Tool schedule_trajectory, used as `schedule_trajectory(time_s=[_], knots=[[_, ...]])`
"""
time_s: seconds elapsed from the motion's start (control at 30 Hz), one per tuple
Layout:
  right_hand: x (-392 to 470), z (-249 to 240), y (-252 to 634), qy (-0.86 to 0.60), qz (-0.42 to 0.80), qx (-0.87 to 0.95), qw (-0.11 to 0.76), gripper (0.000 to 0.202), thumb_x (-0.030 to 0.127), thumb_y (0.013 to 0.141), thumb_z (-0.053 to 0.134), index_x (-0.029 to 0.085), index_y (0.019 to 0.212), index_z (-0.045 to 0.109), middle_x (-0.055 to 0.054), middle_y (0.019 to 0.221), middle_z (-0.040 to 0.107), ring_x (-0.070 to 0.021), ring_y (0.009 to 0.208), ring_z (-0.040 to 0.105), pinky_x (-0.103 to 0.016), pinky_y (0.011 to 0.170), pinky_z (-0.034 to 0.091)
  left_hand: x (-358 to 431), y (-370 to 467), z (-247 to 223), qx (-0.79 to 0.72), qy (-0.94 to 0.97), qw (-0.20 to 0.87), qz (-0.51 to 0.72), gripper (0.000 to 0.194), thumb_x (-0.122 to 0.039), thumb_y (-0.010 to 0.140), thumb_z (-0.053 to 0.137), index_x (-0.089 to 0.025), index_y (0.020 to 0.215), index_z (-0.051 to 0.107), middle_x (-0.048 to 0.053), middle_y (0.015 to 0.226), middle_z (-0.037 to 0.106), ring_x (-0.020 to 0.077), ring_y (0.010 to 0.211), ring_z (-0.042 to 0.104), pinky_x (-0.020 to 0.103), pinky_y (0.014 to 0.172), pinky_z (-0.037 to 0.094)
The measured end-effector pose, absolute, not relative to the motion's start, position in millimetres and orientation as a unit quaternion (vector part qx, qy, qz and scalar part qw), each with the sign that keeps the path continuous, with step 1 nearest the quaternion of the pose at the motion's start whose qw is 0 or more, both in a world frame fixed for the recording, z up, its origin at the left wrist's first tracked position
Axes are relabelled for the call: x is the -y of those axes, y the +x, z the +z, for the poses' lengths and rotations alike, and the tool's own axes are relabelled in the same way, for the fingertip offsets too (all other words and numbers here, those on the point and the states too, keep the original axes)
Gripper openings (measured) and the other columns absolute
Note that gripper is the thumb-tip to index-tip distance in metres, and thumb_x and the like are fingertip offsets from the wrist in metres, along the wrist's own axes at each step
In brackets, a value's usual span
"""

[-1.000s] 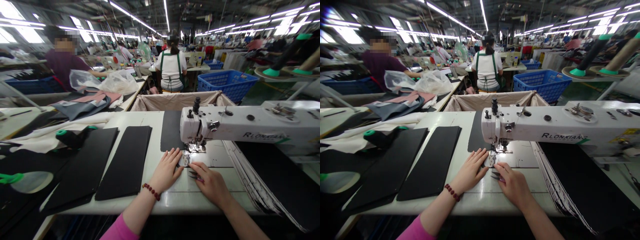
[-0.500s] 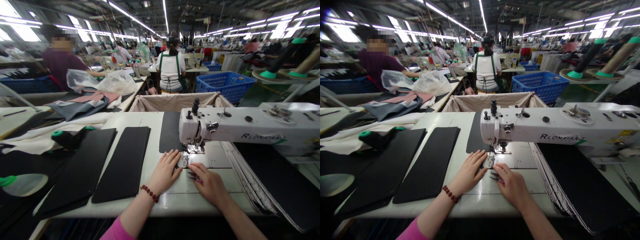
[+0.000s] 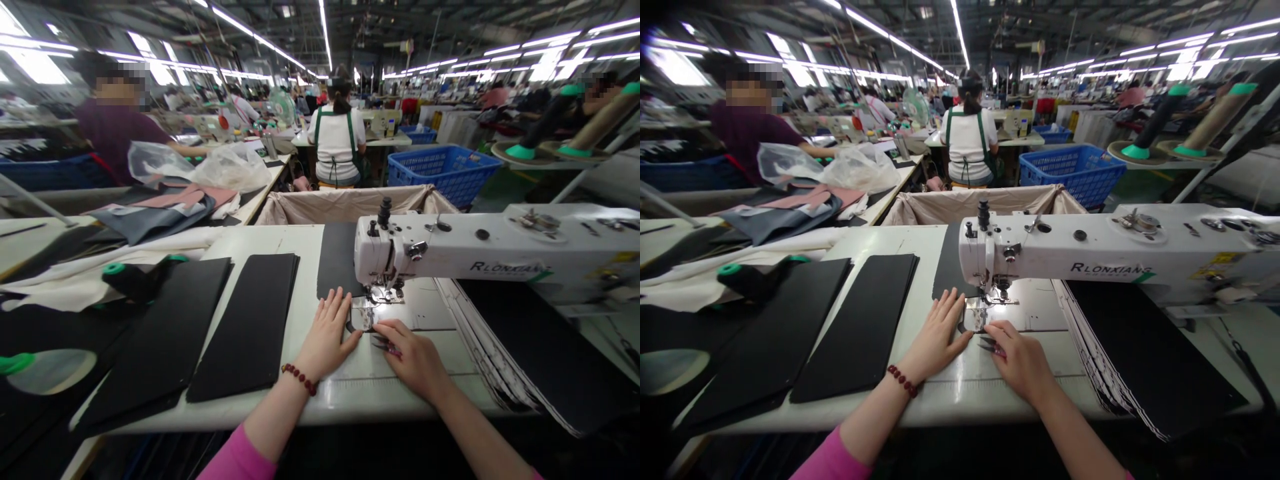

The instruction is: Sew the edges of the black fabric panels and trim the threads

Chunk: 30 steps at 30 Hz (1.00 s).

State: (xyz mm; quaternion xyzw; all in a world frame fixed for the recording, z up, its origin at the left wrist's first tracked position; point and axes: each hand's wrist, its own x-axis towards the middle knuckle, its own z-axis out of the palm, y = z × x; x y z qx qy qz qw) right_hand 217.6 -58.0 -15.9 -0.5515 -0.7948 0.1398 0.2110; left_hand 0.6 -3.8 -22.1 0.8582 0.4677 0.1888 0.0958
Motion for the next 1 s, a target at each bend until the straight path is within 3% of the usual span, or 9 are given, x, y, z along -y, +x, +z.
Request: schedule_trajectory(time_s=[0.1,0.17,0.23,0.3,0.43,0.67,0.73,0.87,1.0], knots=[[58,-17,218,-0.55,0.139,0.794,0.218,0.048,0.011,0.083,0.055,0.028,0.128,0.053,-0.003,0.127,0.058,-0.0188,0.1,0.062,-0.028,0.083,0.05,4,2,-20,-0.478,0.851,0.09,0.199,0.072,-0.045,0.09,0.054,-0.016,0.148,0.024,0.015,0.151,0.035,0.0307,0.142,0.026,0.053,0.116,0.017],[58,-18,218,-0.549,0.138,0.793,0.225,0.048,0.011,0.082,0.056,0.029,0.127,0.053,-0.002,0.126,0.058,-0.0192,0.1,0.062,-0.028,0.082,0.05,6,3,-15,-0.493,0.838,0.087,0.217,0.058,-0.045,0.092,0.051,-0.018,0.142,0.035,0.012,0.133,0.056,0.0275,0.128,0.046,0.052,0.115,0.018],[59,-19,219,-0.546,0.138,0.792,0.236,0.045,0.012,0.083,0.055,0.029,0.125,0.054,-0.002,0.123,0.059,-0.0193,0.1,0.062,-0.029,0.082,0.049,10,3,-11,-0.505,0.826,0.081,0.239,0.045,-0.044,0.095,0.047,-0.019,0.132,0.046,0.008,0.114,0.065,0.0237,0.113,0.058,0.05,0.115,0.02],[59,-19,220,-0.543,0.14,0.789,0.252,0.041,0.014,0.085,0.054,0.03,0.123,0.055,-0.001,0.12,0.061,-0.0193,0.099,0.062,-0.029,0.082,0.049,12,4,-10,-0.5,0.826,0.067,0.252,0.047,-0.046,0.094,0.046,-0.019,0.133,0.046,0.009,0.118,0.062,0.0241,0.115,0.056,0.049,0.115,0.021],[60,-20,221,-0.538,0.147,0.78,0.283,0.034,0.016,0.087,0.055,0.03,0.118,0.058,-0.001,0.114,0.063,-0.0191,0.097,0.063,-0.028,0.081,0.049,14,3,-16,-0.491,0.843,0.041,0.215,0.078,-0.06,0.087,0.049,-0.013,0.146,0.03,0.018,0.148,0.036,0.0346,0.139,0.028,0.052,0.113,0.022],[63,-20,225,-0.513,0.154,0.774,0.337,0.032,0.016,0.087,0.053,0.028,0.116,0.06,-0.002,0.108,0.064,-0.019,0.097,0.062,-0.029,0.083,0.049,63,4,-8,-0.451,0.881,0.039,0.136,0.082,-0.068,0.08,0.054,-0.016,0.141,0.04,0.015,0.133,0.053,0.0365,0.127,0.043,0.054,0.11,0.026],[65,-20,227,-0.505,0.152,0.773,0.352,0.033,0.016,0.087,0.052,0.027,0.117,0.059,-0.003,0.109,0.064,-0.0194,0.098,0.062,-0.03,0.085,0.049,94,5,-8,-0.439,0.89,0.029,0.118,0.082,-0.061,0.077,0.063,-0.017,0.142,0.039,0.013,0.128,0.055,0.0364,0.123,0.044,0.056,0.11,0.026],[70,-18,232,-0.473,0.152,0.781,0.379,0.031,0.017,0.087,0.05,0.025,0.116,0.06,-0.005,0.106,0.065,-0.0185,0.096,0.062,-0.03,0.084,0.049,154,5,-11,-0.448,0.891,-0.006,0.077,0.055,-0.014,0.085,0.056,-0.019,0.139,0.044,0.009,0.114,0.062,0.0279,0.106,0.055,0.049,0.101,0.039],[83,-14,230,-0.457,0.149,0.793,0.375,0.036,0.016,0.086,0.05,0.026,0.119,0.059,-0.004,0.114,0.065,-0.0175,0.102,0.062,-0.029,0.087,0.049,186,-5,20,-0.366,0.927,0.01,0.087,0.04,-0.017,0.083,0.061,-0.023,0.123,0.058,0.005,0.095,0.066,0.0223,0.079,0.061,0.031,0.069,0.052]])
